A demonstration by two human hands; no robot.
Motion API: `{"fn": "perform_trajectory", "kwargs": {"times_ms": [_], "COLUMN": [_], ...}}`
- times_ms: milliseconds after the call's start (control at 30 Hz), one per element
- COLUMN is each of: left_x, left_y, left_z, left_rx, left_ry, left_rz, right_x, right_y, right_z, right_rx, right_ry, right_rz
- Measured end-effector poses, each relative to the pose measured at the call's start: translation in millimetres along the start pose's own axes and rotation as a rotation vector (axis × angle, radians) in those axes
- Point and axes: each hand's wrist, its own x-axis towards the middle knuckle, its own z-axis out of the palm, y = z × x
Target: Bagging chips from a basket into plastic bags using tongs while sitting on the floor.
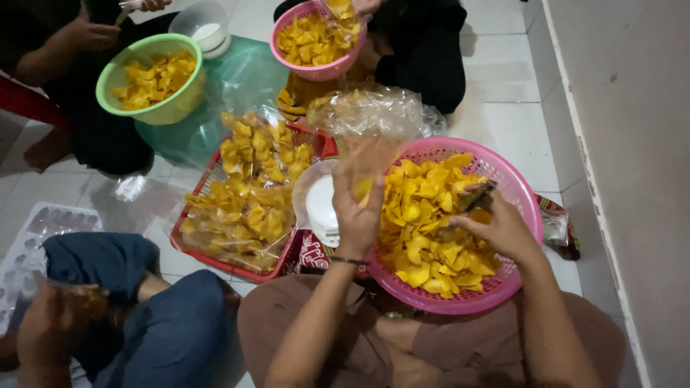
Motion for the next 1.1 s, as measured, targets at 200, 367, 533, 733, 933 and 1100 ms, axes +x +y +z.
{"fn": "perform_trajectory", "kwargs": {"times_ms": [200,367,533,733,933,1100], "left_x": [-5,-10,-9,-11,-13,-11], "left_y": [-57,-39,-59,-76,-91,-82], "left_z": [-4,-37,-48,-52,-54,-52], "left_rx": [0.154,0.21,0.316,0.41,0.432,0.41], "left_ry": [-0.055,-0.038,-0.083,-0.196,-0.204,-0.223], "left_rz": [0.004,-0.01,0.025,0.122,0.154,0.125], "right_x": [-5,-8,-6,-9,-12,-12], "right_y": [-8,11,-10,-1,25,-22], "right_z": [-9,-17,-7,-19,-42,-17], "right_rx": [-0.156,-0.097,-0.097,0.021,0.301,0.542], "right_ry": [-0.023,-0.075,-0.103,0.033,0.302,0.234], "right_rz": [-0.027,0.038,0.065,-0.122,-0.222,-0.247]}}
